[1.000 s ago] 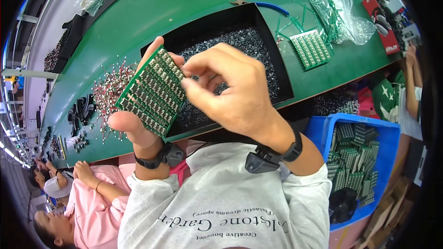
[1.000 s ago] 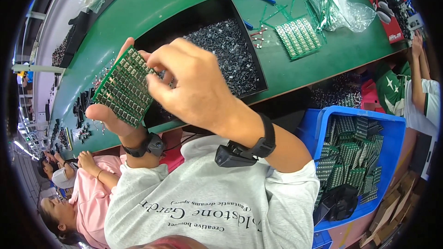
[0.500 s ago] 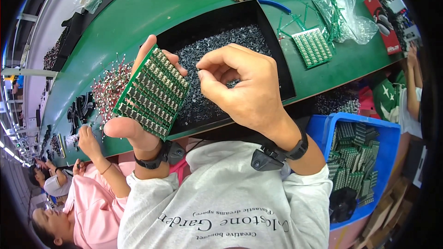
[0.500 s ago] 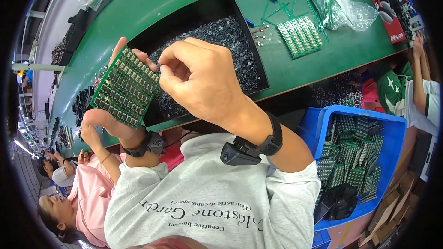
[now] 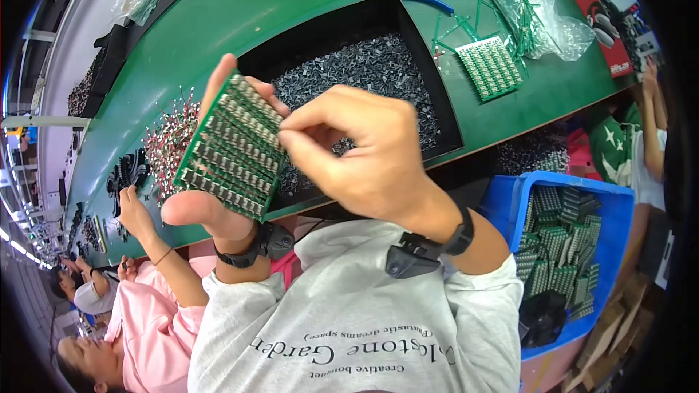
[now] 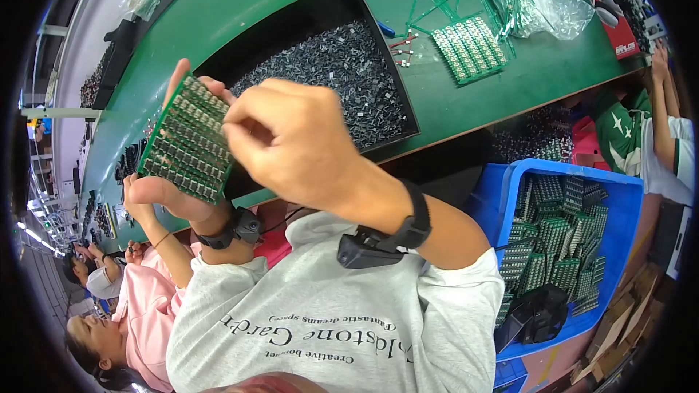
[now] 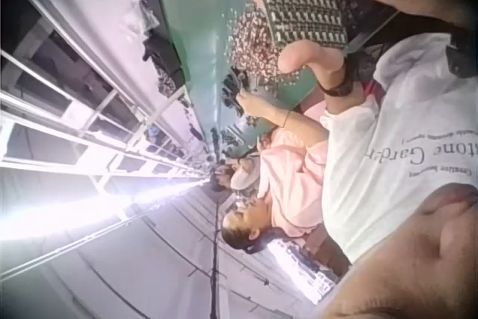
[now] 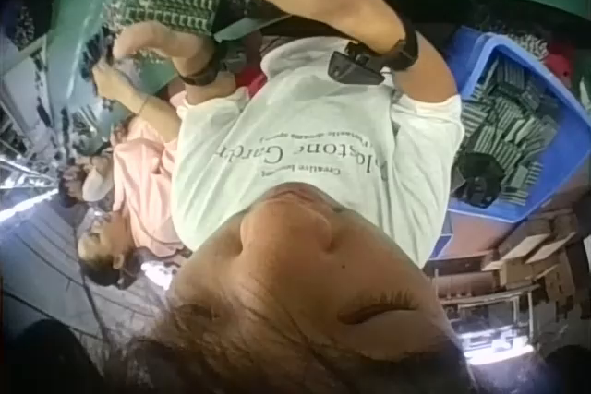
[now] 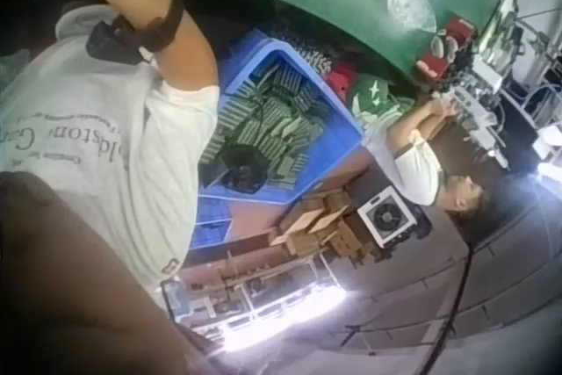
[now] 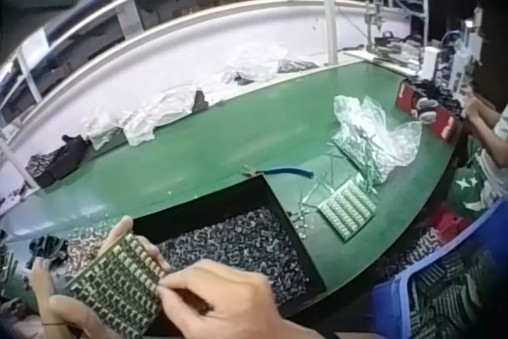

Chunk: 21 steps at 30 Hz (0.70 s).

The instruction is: Inserting small electronic components into a printed circuit board manually on a factory assembly line.

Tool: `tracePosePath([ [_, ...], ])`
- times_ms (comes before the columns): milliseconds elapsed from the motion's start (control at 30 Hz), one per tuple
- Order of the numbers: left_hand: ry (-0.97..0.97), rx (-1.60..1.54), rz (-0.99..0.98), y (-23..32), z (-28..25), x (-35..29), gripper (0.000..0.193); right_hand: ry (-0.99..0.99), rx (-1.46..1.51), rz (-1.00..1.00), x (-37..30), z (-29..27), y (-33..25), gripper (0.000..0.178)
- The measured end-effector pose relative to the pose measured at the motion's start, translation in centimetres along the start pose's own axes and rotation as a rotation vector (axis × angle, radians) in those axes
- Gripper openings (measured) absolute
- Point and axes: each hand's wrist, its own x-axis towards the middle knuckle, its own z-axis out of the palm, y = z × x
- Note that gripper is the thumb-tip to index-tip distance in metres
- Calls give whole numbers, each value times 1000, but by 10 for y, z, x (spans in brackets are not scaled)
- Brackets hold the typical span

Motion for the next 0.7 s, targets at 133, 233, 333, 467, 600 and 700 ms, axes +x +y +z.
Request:
tracePosePath([
  [133, -110, -145, 122, -5, -14, 5, 159, -48, -78, 37, 1, -18, 3, 14],
  [233, -120, -234, 119, -7, -9, 3, 153, -45, -52, -52, -2, -7, 3, 16],
  [333, -121, -262, 135, -10, -5, 3, 147, -49, -34, -48, -6, 6, 4, 16],
  [467, -181, -294, 130, -13, -8, 2, 148, -15, -64, -47, -11, 8, 1, 15],
  [600, -187, -327, 135, -14, -11, 4, 148, -9, -71, -71, -11, 5, -1, 15],
  [700, -190, -311, 191, -12, -18, 7, 146, -6, -42, 13, -10, -4, -5, 15],
])
